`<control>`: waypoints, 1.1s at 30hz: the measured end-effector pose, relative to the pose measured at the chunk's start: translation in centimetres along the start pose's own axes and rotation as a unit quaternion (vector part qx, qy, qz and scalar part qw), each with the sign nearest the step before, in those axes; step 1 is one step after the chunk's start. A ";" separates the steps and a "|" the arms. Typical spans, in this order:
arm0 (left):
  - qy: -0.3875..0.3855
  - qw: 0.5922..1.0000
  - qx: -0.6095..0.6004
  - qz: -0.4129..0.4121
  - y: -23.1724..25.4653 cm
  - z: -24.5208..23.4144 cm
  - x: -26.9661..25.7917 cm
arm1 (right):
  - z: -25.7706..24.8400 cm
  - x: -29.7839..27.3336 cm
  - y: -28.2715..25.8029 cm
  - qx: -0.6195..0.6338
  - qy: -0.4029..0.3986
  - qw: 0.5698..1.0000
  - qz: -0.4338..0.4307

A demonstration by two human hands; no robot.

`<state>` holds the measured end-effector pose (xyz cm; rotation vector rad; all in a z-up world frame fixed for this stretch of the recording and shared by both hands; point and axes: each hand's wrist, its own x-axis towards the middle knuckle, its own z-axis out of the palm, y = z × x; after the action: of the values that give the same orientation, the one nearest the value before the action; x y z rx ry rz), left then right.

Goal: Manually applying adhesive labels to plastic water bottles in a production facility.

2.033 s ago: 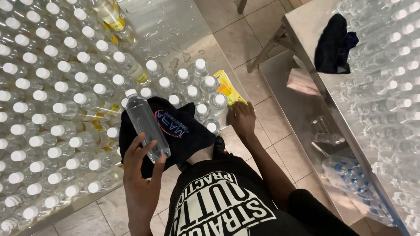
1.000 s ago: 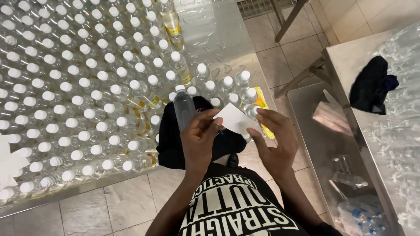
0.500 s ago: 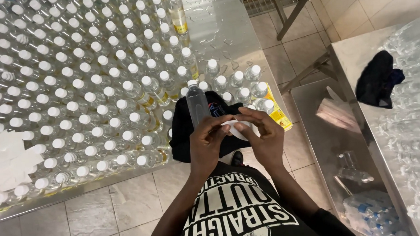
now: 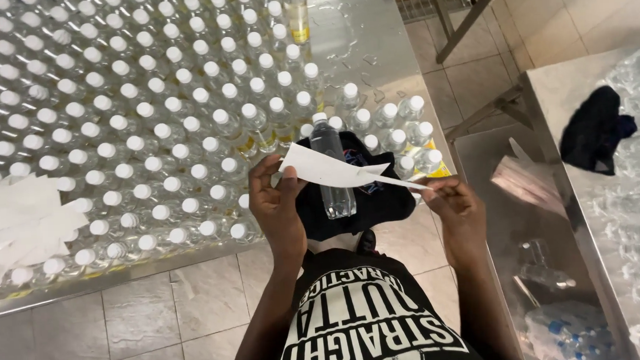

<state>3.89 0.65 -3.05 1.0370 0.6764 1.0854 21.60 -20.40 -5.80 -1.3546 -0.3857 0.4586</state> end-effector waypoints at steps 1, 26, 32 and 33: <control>0.008 1.000 0.007 0.018 -0.3 -0.5 0.3 | 0.6 -0.2 -1.8 -0.031 -0.020 0.999 0.007; -0.220 0.962 -0.146 -0.071 -2.0 0.0 -6.0 | 9.5 0.1 -2.0 0.000 0.055 0.987 -0.148; -0.215 0.972 -0.035 0.085 0.9 2.2 -7.0 | 12.1 -2.6 -2.3 -0.047 -0.026 0.977 -0.207; -0.212 0.973 -0.033 0.086 0.9 2.0 -6.9 | 12.3 -2.9 -2.4 -0.046 -0.029 0.977 -0.206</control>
<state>2.83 -6.33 -1.72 1.2369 0.2078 0.9828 12.94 -11.96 -1.27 -1.3083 -0.7265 0.1366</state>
